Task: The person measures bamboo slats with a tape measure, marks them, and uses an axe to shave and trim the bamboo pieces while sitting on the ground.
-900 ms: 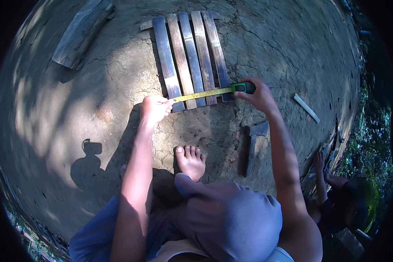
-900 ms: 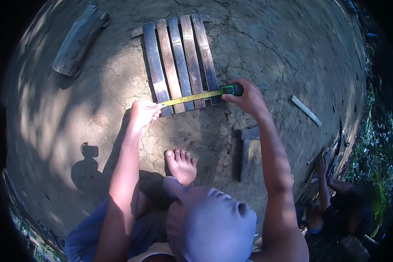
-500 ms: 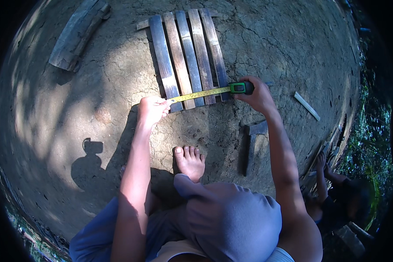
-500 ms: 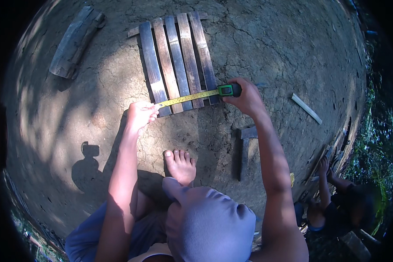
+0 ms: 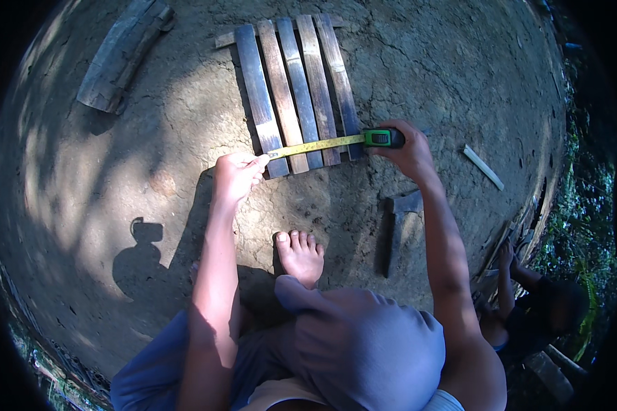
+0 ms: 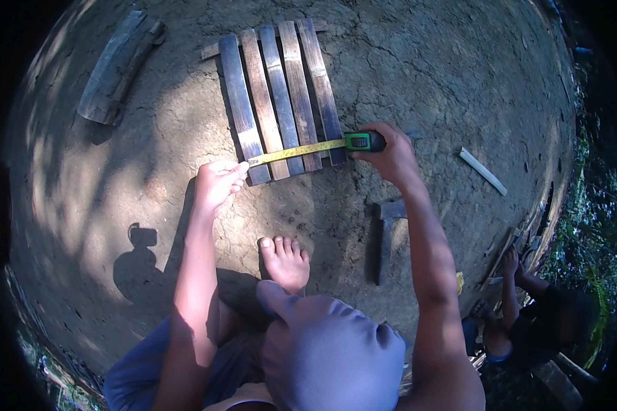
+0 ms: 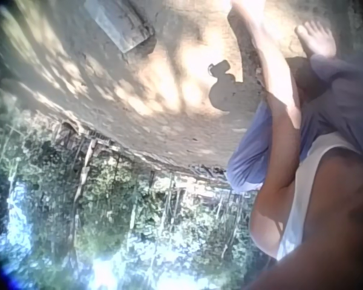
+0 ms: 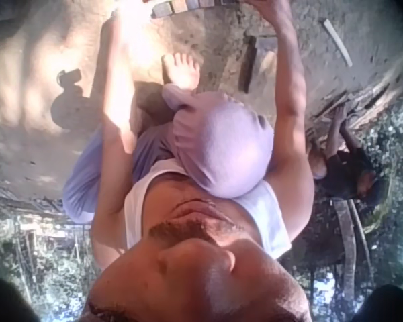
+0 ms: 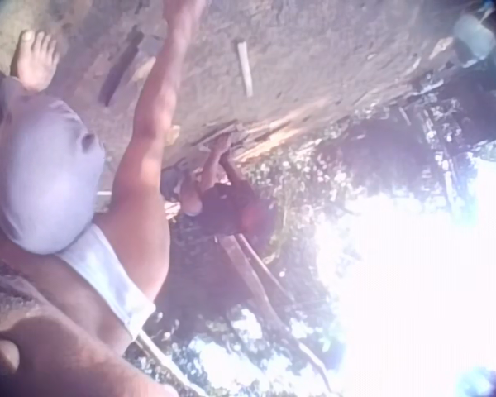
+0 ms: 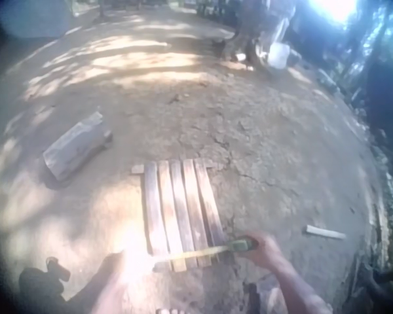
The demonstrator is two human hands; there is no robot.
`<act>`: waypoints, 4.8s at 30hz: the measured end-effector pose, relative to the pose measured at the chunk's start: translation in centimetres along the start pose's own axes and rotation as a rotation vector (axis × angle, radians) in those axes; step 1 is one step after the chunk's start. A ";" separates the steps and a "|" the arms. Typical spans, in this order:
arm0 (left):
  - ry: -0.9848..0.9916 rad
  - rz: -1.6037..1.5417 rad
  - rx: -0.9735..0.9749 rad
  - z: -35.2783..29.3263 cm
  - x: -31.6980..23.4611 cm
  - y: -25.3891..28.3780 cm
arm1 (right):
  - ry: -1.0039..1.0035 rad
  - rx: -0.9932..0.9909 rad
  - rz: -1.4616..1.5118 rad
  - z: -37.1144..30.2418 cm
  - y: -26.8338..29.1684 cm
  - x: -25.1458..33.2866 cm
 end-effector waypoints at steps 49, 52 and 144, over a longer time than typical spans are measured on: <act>-0.361 1.091 -0.489 -8.5 0.2 6.7 | 0.608 -0.086 -0.104 -3.7 -18.7 15.9; -0.364 1.084 -0.458 -8.2 0.3 7.2 | 0.624 -0.094 -0.080 -3.5 -18.4 15.7; -0.945 1.424 0.011 -4.3 -5.8 0.6 | -0.526 -0.843 0.029 -34.0 3.3 -27.1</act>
Point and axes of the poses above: each hand's wrist, its own z-axis towards the middle knuckle, its own y-axis out of the back of the hand, x = y × z, the point moved 7 cm from there along z, towards the middle knuckle, and after that the axes turned 2 degrees about x, right-handed, at the moved point
